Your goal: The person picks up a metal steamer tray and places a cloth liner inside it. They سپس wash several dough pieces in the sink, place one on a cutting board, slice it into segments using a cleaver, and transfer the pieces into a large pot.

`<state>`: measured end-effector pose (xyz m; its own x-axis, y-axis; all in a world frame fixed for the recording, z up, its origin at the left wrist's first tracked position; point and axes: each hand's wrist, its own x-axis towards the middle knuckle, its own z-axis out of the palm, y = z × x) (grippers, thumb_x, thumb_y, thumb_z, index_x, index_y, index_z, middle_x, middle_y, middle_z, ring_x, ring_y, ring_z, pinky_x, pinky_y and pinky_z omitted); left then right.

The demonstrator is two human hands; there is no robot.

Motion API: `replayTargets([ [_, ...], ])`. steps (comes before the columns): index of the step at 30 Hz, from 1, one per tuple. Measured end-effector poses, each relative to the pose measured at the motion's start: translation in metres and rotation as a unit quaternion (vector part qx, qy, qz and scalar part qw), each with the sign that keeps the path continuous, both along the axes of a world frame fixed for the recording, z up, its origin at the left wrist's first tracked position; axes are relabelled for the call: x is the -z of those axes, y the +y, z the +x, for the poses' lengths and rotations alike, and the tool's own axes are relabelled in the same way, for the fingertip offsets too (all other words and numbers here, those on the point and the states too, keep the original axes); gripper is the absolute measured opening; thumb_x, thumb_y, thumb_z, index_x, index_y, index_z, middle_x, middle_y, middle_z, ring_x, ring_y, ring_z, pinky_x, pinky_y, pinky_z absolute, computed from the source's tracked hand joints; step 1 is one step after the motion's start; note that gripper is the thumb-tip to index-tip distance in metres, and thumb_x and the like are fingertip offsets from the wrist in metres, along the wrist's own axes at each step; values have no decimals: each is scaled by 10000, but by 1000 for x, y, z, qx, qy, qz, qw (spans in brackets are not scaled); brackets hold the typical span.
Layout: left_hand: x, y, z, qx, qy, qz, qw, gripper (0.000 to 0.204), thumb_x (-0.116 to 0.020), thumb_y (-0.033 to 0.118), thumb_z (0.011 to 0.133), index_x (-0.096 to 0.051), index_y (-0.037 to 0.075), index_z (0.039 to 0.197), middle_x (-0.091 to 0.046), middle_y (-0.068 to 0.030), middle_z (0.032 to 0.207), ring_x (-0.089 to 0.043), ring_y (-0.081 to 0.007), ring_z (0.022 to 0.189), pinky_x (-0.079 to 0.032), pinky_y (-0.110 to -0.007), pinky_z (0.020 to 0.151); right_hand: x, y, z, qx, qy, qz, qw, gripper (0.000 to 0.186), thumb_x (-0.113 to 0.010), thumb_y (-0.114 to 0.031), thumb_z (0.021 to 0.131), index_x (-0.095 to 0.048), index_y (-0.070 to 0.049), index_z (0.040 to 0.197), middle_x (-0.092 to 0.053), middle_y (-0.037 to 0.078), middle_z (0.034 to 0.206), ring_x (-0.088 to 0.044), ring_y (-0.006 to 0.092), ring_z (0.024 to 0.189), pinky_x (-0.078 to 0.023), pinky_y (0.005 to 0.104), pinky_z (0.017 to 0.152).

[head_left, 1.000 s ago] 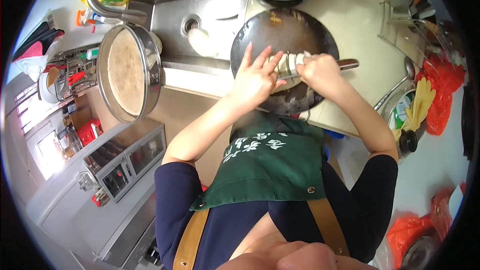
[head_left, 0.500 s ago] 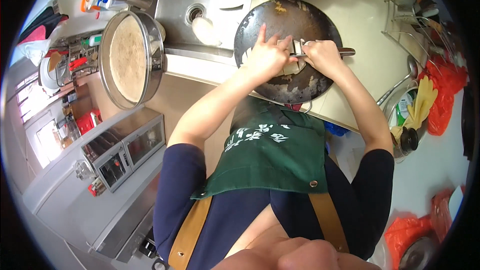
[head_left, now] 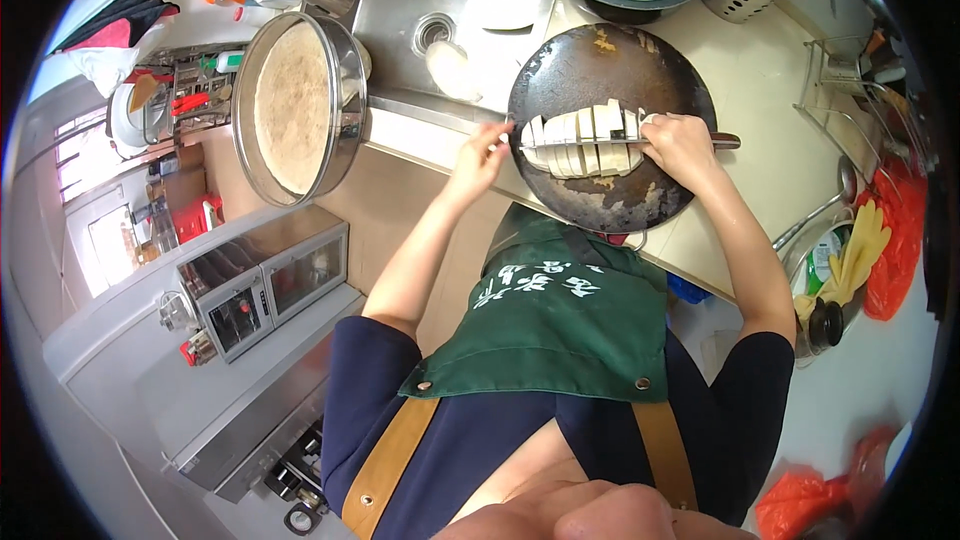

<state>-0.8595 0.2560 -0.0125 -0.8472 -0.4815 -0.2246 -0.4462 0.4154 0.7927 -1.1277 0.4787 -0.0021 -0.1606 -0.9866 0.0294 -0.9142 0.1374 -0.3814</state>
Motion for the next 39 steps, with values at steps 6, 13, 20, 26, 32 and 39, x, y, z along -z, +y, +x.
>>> replayTargets([
  [6, -20, 19, -11, -74, 121, -19, 990, 374, -506, 58, 882, -566, 30, 1251, -556, -130, 1151, -552, -229, 1049, -439, -319, 894, -2, 0, -2, -15, -5, -5, 1000, 191, -738, -158, 679, -584, -58, 731, -607, 90, 720, -624, 285, 714, -502, 385, 621],
  [13, -44, 38, -80, 185, 59, -378, 905, 586, -495, 460, 906, -482, 65, 1338, -428, -176, 1413, -377, -340, 1325, -244, -521, 1091, -7, -8, 3, -26, 5, -5, 1000, 172, -729, -145, 691, -590, -53, 731, -620, 111, 733, -631, 303, 704, -503, 397, 612],
  [20, -45, 32, -82, 201, 14, -348, 916, 602, -451, 481, 932, -449, 69, 1370, -387, -178, 1444, -344, -311, 1359, -242, -498, 1108, -9, -8, 5, -15, 27, 38, 999, 167, -717, -173, 728, -606, -48, 739, -623, 118, 716, -634, 306, 670, -496, 405, 589],
  [26, -73, 1, -78, 159, 31, -251, 954, 519, -446, 363, 974, -417, 38, 1378, -400, -188, 1430, -349, -325, 1349, -279, -422, 1113, -9, -6, 3, -19, 38, 33, 999, 194, -703, -209, 763, -611, -39, 745, -636, 128, 730, -631, 313, 657, -496, 406, 588],
  [32, -34, -13, -50, 55, 110, -164, 979, 406, -610, 291, 883, -593, -23, 1141, -599, -166, 953, -594, -302, 895, -468, -385, 831, -6, -7, 1, -35, 39, 40, 998, 220, -696, -229, 772, -604, -31, 741, -641, 138, 731, -633, 318, 657, -496, 411, 581],
  [39, 14, 37, -9, -147, 137, 83, 976, 624, -824, 220, 668, -572, -32, 1181, -523, -93, 914, -541, -155, 717, -480, -296, 658, -16, -12, 4, -25, 34, 36, 998, 312, -689, -319, 794, -598, -30, 717, -627, 135, 667, -629, 319, 611, -493, 418, 550],
])
